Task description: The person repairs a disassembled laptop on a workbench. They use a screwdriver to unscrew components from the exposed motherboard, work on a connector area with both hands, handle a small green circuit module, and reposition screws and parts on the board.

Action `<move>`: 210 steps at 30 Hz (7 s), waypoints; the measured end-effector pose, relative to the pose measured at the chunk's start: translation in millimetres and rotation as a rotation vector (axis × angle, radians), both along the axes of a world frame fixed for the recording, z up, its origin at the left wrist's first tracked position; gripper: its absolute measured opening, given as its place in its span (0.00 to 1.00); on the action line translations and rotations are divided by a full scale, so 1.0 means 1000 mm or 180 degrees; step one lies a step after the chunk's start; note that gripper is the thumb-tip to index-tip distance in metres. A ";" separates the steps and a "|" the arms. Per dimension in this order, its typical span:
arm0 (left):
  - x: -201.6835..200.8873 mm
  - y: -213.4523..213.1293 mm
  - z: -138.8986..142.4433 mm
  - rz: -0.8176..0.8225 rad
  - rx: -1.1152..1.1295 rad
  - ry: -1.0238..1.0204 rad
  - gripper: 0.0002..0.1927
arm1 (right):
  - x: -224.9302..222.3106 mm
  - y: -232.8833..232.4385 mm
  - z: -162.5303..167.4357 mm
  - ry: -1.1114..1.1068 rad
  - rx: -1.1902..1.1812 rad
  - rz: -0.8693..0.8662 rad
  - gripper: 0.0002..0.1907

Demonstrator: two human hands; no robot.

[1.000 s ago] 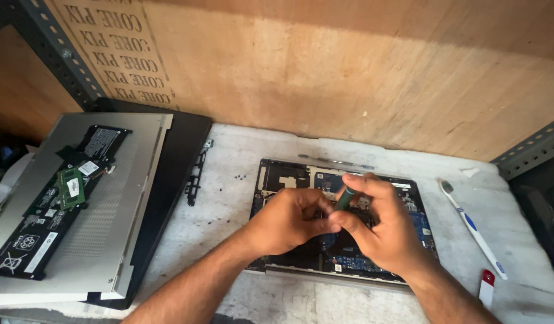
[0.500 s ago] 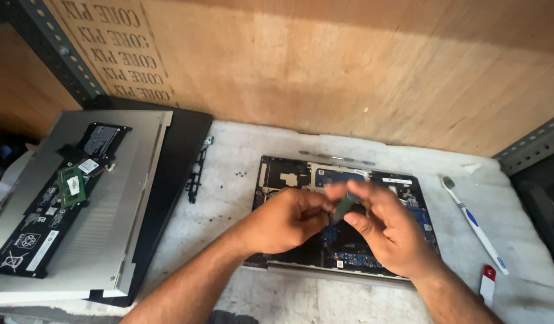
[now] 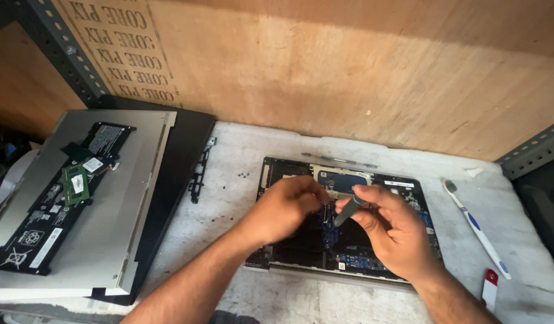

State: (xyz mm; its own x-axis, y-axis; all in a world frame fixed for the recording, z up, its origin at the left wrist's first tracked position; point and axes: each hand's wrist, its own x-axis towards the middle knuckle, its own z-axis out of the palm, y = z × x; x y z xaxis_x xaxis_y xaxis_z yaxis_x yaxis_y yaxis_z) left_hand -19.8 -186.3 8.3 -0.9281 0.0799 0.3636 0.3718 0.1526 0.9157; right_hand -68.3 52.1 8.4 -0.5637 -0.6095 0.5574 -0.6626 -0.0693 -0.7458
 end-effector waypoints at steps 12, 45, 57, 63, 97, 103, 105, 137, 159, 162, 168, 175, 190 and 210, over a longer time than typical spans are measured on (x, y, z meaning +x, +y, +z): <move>-0.018 -0.024 -0.019 -0.0354 0.1056 -0.2066 0.11 | -0.001 0.002 0.007 -0.0230 -0.0173 0.0911 0.24; 0.011 -0.011 0.018 -0.0154 -0.0326 -0.1278 0.09 | 0.006 -0.012 -0.006 0.0048 -0.0232 -0.0023 0.39; 0.008 -0.012 0.016 -0.0115 -0.0273 -0.1104 0.05 | 0.017 -0.012 0.010 0.0030 -0.0855 -0.0677 0.38; 0.013 -0.008 0.023 -0.0176 -0.0408 -0.1014 0.05 | 0.021 -0.015 0.014 0.0071 -0.0980 -0.0779 0.38; 0.022 -0.019 0.033 0.0082 -0.1294 -0.0217 0.15 | 0.013 -0.009 0.008 -0.0131 -0.0836 -0.0688 0.42; 0.024 -0.044 0.029 0.0115 -0.3059 -0.0756 0.26 | 0.022 -0.024 0.006 -0.0284 -0.0801 -0.0378 0.43; 0.027 -0.045 0.029 0.0157 -0.3067 -0.0868 0.29 | 0.028 -0.033 0.005 -0.0330 -0.0772 -0.0218 0.42; 0.027 -0.055 0.024 0.0496 -0.3284 -0.0967 0.33 | 0.043 -0.086 -0.028 0.0372 -0.0462 0.0501 0.40; 0.042 -0.065 0.060 -0.0692 -0.1104 -0.0574 0.25 | 0.046 -0.087 0.001 0.1078 -0.0179 -0.0011 0.30; 0.042 -0.067 0.061 -0.1051 -0.0302 -0.0841 0.28 | 0.050 -0.085 0.016 0.0910 -0.0152 -0.0015 0.26; 0.049 -0.067 0.062 -0.1353 -0.0541 -0.0899 0.24 | 0.051 -0.084 0.021 0.0735 -0.0198 0.0042 0.25; 0.047 -0.064 0.061 -0.1142 -0.0821 -0.0548 0.11 | 0.050 -0.086 0.017 0.1042 -0.0444 0.0069 0.27; 0.043 -0.063 0.064 -0.0838 -0.0615 -0.0789 0.25 | 0.051 -0.085 0.014 0.1004 -0.0585 -0.0430 0.24; 0.052 -0.066 0.067 -0.1151 -0.0312 -0.0418 0.27 | 0.056 -0.084 0.026 0.1319 -0.0250 -0.0436 0.19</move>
